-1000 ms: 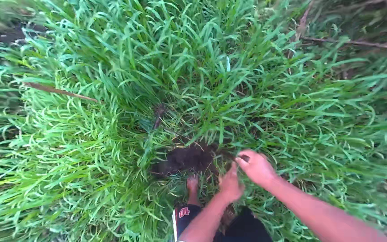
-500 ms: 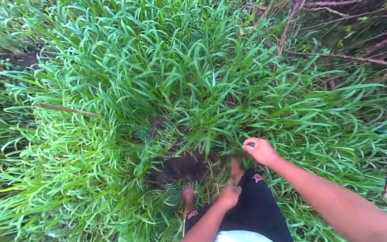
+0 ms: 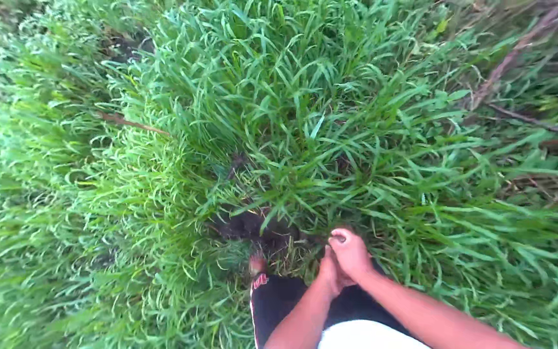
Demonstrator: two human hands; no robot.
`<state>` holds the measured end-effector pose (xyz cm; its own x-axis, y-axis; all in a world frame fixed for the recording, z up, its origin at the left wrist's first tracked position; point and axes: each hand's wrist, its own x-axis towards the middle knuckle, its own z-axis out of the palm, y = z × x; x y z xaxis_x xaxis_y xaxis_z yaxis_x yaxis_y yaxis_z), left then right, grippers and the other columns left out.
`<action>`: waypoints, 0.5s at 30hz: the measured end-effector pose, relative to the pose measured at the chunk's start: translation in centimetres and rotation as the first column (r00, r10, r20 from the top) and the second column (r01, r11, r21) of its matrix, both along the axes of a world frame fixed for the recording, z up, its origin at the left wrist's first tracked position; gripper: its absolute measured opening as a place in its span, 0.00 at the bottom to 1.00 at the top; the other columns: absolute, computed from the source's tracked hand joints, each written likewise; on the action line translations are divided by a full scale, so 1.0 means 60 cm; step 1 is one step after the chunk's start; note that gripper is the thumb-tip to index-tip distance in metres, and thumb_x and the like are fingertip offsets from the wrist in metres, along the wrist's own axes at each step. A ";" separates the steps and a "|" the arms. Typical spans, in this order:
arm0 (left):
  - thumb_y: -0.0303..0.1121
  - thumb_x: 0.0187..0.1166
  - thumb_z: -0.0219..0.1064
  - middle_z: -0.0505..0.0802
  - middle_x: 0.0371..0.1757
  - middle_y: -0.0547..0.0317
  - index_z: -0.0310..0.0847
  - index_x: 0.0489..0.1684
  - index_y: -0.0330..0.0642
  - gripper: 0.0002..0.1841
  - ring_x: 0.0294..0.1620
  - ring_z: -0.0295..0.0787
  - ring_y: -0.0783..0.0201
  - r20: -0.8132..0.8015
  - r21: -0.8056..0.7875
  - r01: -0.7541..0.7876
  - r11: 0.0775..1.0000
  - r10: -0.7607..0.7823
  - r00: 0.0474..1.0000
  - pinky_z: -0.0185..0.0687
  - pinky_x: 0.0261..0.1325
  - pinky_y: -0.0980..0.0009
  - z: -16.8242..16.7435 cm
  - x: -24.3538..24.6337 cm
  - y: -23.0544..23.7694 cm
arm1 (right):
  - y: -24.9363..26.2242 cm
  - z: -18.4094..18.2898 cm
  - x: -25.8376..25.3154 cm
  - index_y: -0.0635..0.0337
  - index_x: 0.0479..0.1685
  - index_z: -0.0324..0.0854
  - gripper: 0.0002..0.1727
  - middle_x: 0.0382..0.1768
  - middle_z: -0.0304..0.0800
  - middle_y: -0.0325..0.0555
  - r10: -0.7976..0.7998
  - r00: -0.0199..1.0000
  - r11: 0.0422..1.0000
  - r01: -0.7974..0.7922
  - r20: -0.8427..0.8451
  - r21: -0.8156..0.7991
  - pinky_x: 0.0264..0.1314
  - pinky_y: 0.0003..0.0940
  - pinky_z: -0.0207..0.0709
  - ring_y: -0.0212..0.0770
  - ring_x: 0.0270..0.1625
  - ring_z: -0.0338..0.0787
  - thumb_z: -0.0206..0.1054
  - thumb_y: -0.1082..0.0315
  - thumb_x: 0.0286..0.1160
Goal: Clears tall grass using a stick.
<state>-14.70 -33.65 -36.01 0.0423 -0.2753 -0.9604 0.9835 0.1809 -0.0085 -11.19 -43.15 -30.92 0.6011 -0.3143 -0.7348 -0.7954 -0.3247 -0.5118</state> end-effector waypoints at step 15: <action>0.40 0.95 0.48 0.88 0.39 0.52 0.82 0.51 0.35 0.19 0.37 0.84 0.63 0.236 0.327 -0.371 0.869 0.305 0.923 0.82 0.44 0.63 0.039 0.049 -0.019 | 0.052 -0.008 0.008 0.59 0.53 0.88 0.12 0.48 0.94 0.49 0.005 0.996 0.996 -0.013 0.090 0.089 0.61 0.49 0.86 0.44 0.52 0.93 0.69 0.62 0.81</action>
